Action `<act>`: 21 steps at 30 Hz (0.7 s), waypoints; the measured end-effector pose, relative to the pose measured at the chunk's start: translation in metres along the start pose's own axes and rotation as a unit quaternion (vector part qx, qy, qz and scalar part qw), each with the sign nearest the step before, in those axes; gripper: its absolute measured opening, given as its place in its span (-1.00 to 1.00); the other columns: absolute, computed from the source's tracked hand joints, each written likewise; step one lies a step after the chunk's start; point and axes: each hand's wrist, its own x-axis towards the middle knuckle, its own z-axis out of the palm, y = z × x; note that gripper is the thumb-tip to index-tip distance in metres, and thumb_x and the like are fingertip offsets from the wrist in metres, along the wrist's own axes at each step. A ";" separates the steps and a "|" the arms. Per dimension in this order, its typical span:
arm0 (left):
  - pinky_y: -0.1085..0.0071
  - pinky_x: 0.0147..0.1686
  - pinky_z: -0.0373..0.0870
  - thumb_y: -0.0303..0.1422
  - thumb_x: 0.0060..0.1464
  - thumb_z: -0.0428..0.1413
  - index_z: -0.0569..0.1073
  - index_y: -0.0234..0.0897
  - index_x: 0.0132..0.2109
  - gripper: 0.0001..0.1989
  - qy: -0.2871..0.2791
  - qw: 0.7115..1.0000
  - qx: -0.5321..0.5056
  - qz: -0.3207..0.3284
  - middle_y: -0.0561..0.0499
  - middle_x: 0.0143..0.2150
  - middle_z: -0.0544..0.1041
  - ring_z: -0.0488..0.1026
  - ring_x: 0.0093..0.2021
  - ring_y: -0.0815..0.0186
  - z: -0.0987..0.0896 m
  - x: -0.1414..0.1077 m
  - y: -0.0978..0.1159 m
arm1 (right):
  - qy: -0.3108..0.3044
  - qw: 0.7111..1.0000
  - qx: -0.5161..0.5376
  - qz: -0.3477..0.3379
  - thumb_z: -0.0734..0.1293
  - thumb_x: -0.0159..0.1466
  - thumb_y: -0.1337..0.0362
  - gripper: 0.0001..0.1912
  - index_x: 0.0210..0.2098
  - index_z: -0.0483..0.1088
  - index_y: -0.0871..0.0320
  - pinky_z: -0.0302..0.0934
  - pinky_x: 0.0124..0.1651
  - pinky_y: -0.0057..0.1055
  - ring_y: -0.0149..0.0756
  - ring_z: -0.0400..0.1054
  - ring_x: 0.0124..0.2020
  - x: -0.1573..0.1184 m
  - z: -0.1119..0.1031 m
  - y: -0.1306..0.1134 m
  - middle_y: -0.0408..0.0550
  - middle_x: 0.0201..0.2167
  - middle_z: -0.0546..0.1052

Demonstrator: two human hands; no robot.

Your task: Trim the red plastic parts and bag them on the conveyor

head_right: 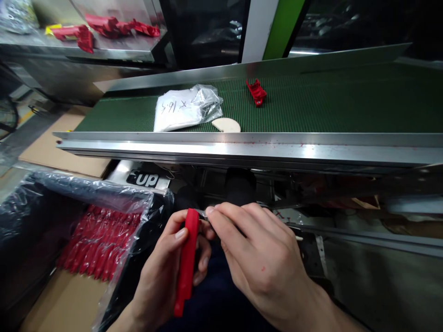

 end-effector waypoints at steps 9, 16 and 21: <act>0.62 -0.65 0.22 -0.31 0.25 -0.04 0.32 -0.22 -0.07 -0.85 0.018 1.000 0.003 -0.021 0.00 -0.28 0.47 0.35 -0.52 0.43 0.002 0.000 -0.003 | -0.004 1.000 -0.008 0.001 0.31 0.20 0.61 -0.57 0.06 0.38 0.30 0.34 -0.18 -0.21 -0.20 0.38 -0.16 -0.007 0.001 -0.004 0.11 -0.07 0.52; 0.60 -0.65 0.24 -0.31 0.22 -0.01 0.31 -0.18 -0.07 -0.85 0.042 0.999 0.007 -0.017 0.04 -0.26 0.45 0.33 -0.53 0.44 0.001 0.005 0.002 | -0.035 0.999 0.001 -0.009 0.29 0.22 0.58 -0.56 0.09 0.36 0.29 0.30 -0.21 -0.25 -0.20 0.36 -0.17 -0.016 0.002 -0.013 0.09 -0.04 0.51; 0.63 -0.62 0.25 -0.29 0.24 -0.02 0.29 -0.19 -0.03 -0.82 0.037 0.999 0.013 -0.015 0.01 -0.23 0.44 0.34 -0.45 0.43 -0.001 0.007 0.006 | -0.042 0.999 0.000 -0.019 0.26 0.23 0.56 -0.61 0.05 0.40 0.29 0.28 -0.18 -0.27 -0.23 0.37 -0.18 -0.020 0.004 -0.018 0.05 -0.07 0.53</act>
